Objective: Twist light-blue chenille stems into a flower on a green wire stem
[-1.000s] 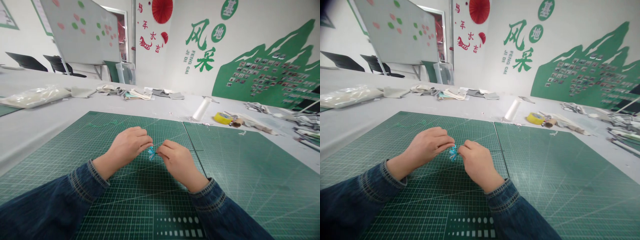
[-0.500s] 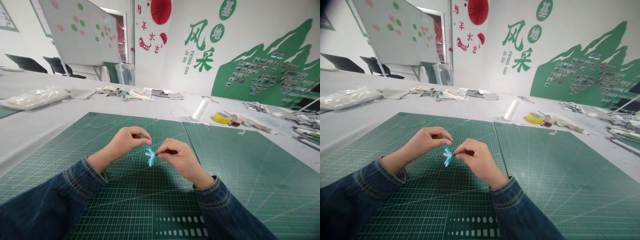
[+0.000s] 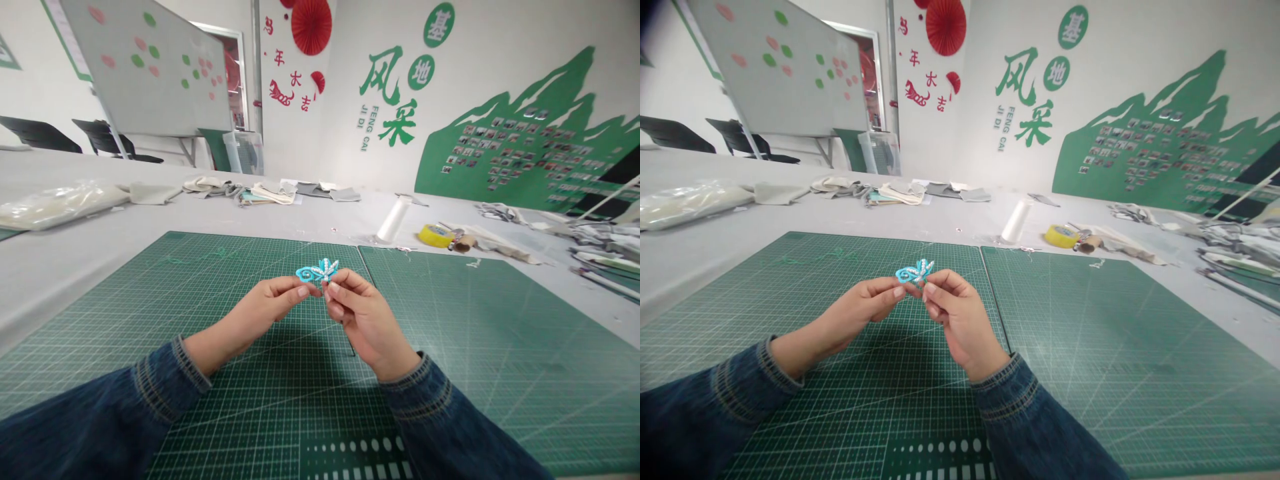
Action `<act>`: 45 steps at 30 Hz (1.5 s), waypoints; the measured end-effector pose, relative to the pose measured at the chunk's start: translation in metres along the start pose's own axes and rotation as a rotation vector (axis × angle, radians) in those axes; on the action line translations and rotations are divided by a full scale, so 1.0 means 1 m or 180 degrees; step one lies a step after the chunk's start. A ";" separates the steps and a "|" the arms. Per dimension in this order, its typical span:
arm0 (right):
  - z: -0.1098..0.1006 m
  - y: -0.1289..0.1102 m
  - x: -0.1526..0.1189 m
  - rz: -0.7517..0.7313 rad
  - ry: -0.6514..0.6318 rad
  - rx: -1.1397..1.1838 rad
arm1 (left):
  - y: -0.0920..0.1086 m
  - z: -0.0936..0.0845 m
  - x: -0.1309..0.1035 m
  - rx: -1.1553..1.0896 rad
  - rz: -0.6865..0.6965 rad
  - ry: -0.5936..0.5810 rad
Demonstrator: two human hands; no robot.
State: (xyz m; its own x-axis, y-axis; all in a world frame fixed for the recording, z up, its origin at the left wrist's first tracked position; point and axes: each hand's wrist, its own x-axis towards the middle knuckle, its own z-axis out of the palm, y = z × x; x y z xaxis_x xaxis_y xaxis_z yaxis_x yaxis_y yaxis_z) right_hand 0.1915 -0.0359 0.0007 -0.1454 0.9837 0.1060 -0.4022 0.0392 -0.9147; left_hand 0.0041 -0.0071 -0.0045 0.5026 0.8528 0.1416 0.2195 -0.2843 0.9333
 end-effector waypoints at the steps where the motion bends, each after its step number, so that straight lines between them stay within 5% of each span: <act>1: 0.000 0.000 0.000 0.0020 0.0074 0.0075 | 0.002 0.002 -0.001 0.0089 0.0058 0.0067; 5: 0.000 0.000 0.001 -0.0017 0.0385 0.0225 | 0.011 0.010 -0.006 0.0693 0.0431 0.0198; 11: -0.001 0.000 0.002 -0.0110 0.0591 0.0291 | 0.015 0.014 -0.011 0.1187 0.0232 0.0142; 25: -0.006 -0.003 0.004 -0.0134 0.0661 0.0240 | 0.013 0.025 -0.013 0.0916 0.0384 -0.0015; 29: -0.014 -0.011 0.008 -0.0243 0.0789 0.0567 | 0.009 0.002 -0.002 -0.0305 -0.0436 0.0052; 34: -0.018 -0.013 0.008 -0.0272 0.0978 0.0665 | -0.009 -0.050 0.014 -0.1543 -0.1093 0.0686; 36: -0.018 -0.013 0.008 -0.0265 0.1005 0.0608 | -0.016 -0.069 0.016 -0.1010 -0.1409 0.0714; 38: -0.017 -0.011 0.007 -0.0270 0.0999 0.0518 | -0.018 -0.081 0.016 0.0633 -0.1464 0.1096; 41: -0.012 -0.008 0.006 -0.0217 0.0891 0.0374 | -0.012 -0.078 0.012 0.2530 -0.0372 0.1705; 43: -0.008 -0.005 0.004 -0.0097 0.0757 0.0335 | -0.004 -0.061 0.009 0.2358 0.0113 0.1477; 45: -0.004 -0.001 0.003 0.0042 0.0614 0.0341 | 0.003 -0.035 0.006 0.1324 0.0250 0.0990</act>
State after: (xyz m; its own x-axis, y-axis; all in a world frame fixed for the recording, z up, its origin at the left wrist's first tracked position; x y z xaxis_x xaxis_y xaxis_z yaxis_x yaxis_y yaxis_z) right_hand 0.1948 -0.0326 0.0008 0.0203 0.9998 0.0084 -0.4967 0.0174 -0.8678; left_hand -0.0216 0.0125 0.0111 0.2728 0.8938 0.3561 0.5365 -0.4485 0.7148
